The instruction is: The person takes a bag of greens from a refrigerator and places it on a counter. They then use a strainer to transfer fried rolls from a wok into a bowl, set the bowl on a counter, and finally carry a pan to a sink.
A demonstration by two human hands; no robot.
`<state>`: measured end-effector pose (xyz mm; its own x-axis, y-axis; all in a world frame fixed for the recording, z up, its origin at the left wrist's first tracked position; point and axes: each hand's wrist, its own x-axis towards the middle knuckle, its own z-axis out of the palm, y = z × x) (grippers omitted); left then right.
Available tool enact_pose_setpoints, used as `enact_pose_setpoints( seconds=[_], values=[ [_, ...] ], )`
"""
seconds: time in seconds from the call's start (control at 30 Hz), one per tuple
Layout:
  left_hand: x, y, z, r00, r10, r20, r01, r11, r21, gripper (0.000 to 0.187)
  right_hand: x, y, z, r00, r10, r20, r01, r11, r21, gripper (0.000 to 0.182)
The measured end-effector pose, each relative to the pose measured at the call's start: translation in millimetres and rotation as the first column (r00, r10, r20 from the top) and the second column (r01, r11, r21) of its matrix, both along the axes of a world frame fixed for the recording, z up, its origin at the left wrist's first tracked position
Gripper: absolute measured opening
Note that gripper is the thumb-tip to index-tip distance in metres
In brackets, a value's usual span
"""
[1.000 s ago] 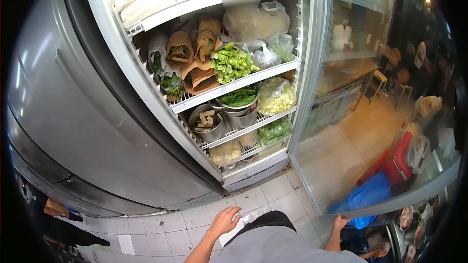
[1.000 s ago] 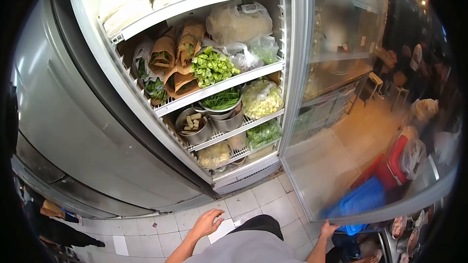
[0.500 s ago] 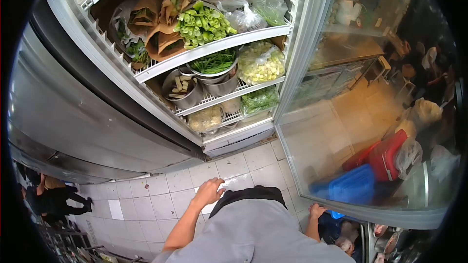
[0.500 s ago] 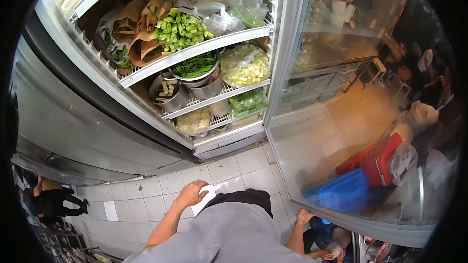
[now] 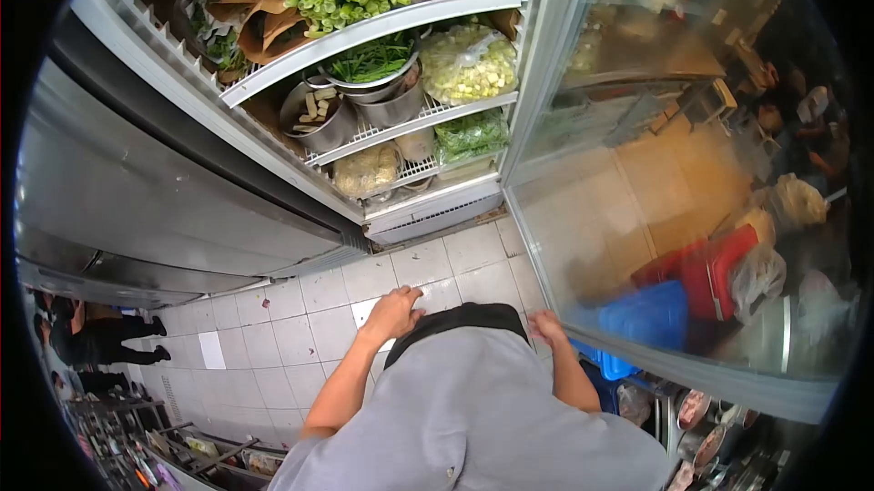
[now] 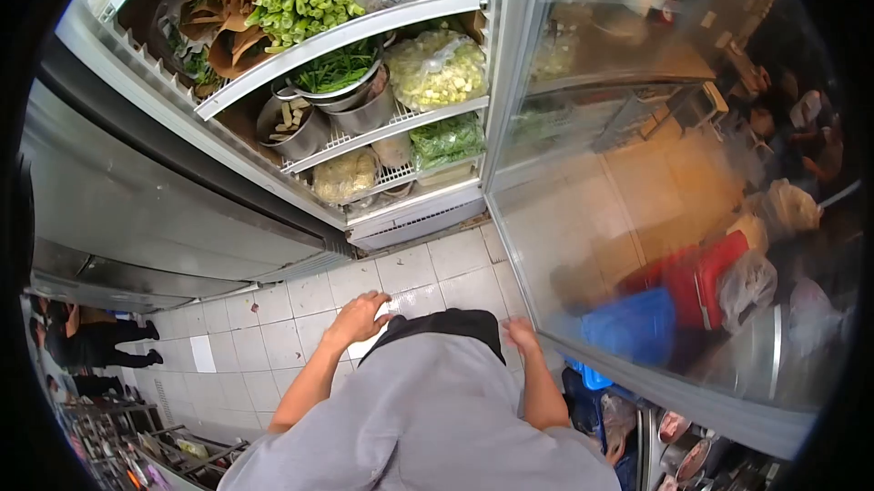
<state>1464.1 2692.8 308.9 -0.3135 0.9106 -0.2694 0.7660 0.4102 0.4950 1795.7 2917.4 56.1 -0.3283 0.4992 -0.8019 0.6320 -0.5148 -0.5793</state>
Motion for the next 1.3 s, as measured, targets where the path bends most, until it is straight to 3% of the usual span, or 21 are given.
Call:
enact_pose_setpoints(
  seconds=[0.03, 0.07, 0.1, 0.13, 0.17, 0.2, 0.27, 0.33, 0.4, 0.47, 0.5, 0.57, 0.67, 0.7, 0.8, 0.83, 0.93, 1.03, 1.13, 1.23, 1.3],
  values=[
    [4, -9, -4, 0.999, 0.034, -0.011, -0.033, 0.999, 0.022, 0.035, -42, 17, 0, 0.993, 0.115, -0.039, -0.115, 0.993, 0.02, 0.031],
    [9, -18, -7, 0.998, 0.059, -0.018, -0.059, 0.998, 0.013, 0.035, -87, 34, -1, 0.993, 0.023, -0.116, -0.027, 0.999, -0.033, 0.037],
    [15, -28, -5, 0.995, 0.099, -0.026, -0.1, 0.995, -0.001, 0.035, -130, 55, -6, 0.974, 0.186, -0.132, -0.177, 0.981, 0.078, 0.05],
    [22, -37, -2, 0.99, 0.14, -0.032, -0.14, 0.99, -0.015, 0.034, -175, 69, 17, 0.954, 0.186, -0.236, -0.155, 0.977, 0.144, 0.059],
    [29, -48, 0, 0.978, 0.207, -0.02, -0.208, 0.976, -0.06, 0.034, -216, 93, 14, 0.931, 0.165, -0.327, -0.156, 0.986, 0.056, 0.068],
    [37, -58, 2, 0.962, 0.274, -0.009, -0.273, 0.956, -0.104, 0.033, -259, 111, 40, 0.92, 0.162, -0.357, -0.141, 0.986, 0.085, 0.075],
    [59, -83, 3, 0.889, 0.457, -0.015, -0.455, 0.88, -0.134, 0.033, -333, 146, 53, 0.907, 0.004, -0.422, 0.029, 0.997, 0.071, 0.074],
    [87, -113, -3, 0.822, 0.565, -0.075, -0.569, 0.813, -0.123, 0.034, -404, 195, 35, 0.883, -0.108, -0.458, 0.103, 0.994, -0.035, 0.073],
    [122, -144, -10, 0.751, 0.654, -0.086, -0.659, 0.739, -0.141, 0.034, -446, 219, 42, 0.82, -0.325, -0.471, 0.274, 0.946, -0.175, 0.066],
    [153, -159, 0, 0.665, 0.747, -0.017, -0.723, 0.638, -0.264, 0.035, -489, 234, 27, 0.771, -0.564, -0.294, 0.51, 0.825, -0.245, 0.06],
    [165, -165, 2, 0.612, 0.791, 0.01, -0.746, 0.582, -0.323, 0.036, -498, 238, 25, 0.773, -0.567, -0.286, 0.509, 0.822, -0.254, 0.057],
    [186, -184, -7, 0.522, 0.851, 0.046, -0.784, 0.501, -0.366, 0.038, -506, 239, 18, 0.778, -0.571, -0.263, 0.509, 0.817, -0.269, 0.052],
    [199, -186, -1, 0.438, 0.896, 0.066, -0.798, 0.422, -0.43, 0.037, -500, 231, 8, 0.665, -0.626, -0.406, 0.639, 0.759, -0.124, 0.05],
    [197, -186, -3, 0.444, 0.893, 0.081, -0.797, 0.434, -0.419, 0.037, -482, 216, 47, 0.764, -0.56, -0.321, 0.592, 0.806, 0.002, 0.048],
    [182, -185, -9, 0.506, 0.856, 0.101, -0.791, 0.508, -0.34, 0.034, -446, 179, 43, 0.744, -0.315, -0.589, 0.578, 0.745, 0.332, 0.041],
    [175, -184, -10, 0.534, 0.839, 0.101, -0.786, 0.537, -0.306, 0.033, -430, 166, 47, 0.708, -0.125, -0.695, 0.559, 0.7, 0.443, 0.032],
    [147, -170, 4, 0.561, 0.812, 0.163, -0.764, 0.583, -0.275, 0.032, -379, 117, 96, 0.849, 0.173, -0.499, 0.442, 0.283, 0.851, 0.028],
    [132, -190, -14, 0.687, 0.71, 0.155, -0.694, 0.704, -0.152, 0.033, -346, 84, 104, 0.827, 0.284, -0.485, 0.445, 0.195, 0.874, 0.029],
    [116, -205, -20, 0.724, 0.665, 0.182, -0.648, 0.747, -0.148, 0.033, -312, 46, 125, 0.842, 0.352, -0.409, 0.373, 0.166, 0.913, 0.027],
    [102, -222, -28, 0.756, 0.609, 0.24, -0.62, 0.784, -0.035, 0.04, -277, -5, 154, 0.838, 0.419, -0.349, 0.285, 0.209, 0.935, 0.029],
    [88, -226, -26, 0.727, 0.595, 0.342, -0.649, 0.759, 0.058, 0.054, -253, -48, 176, 0.793, 0.43, -0.432, 0.181, 0.51, 0.841, 0.031]
  ],
)
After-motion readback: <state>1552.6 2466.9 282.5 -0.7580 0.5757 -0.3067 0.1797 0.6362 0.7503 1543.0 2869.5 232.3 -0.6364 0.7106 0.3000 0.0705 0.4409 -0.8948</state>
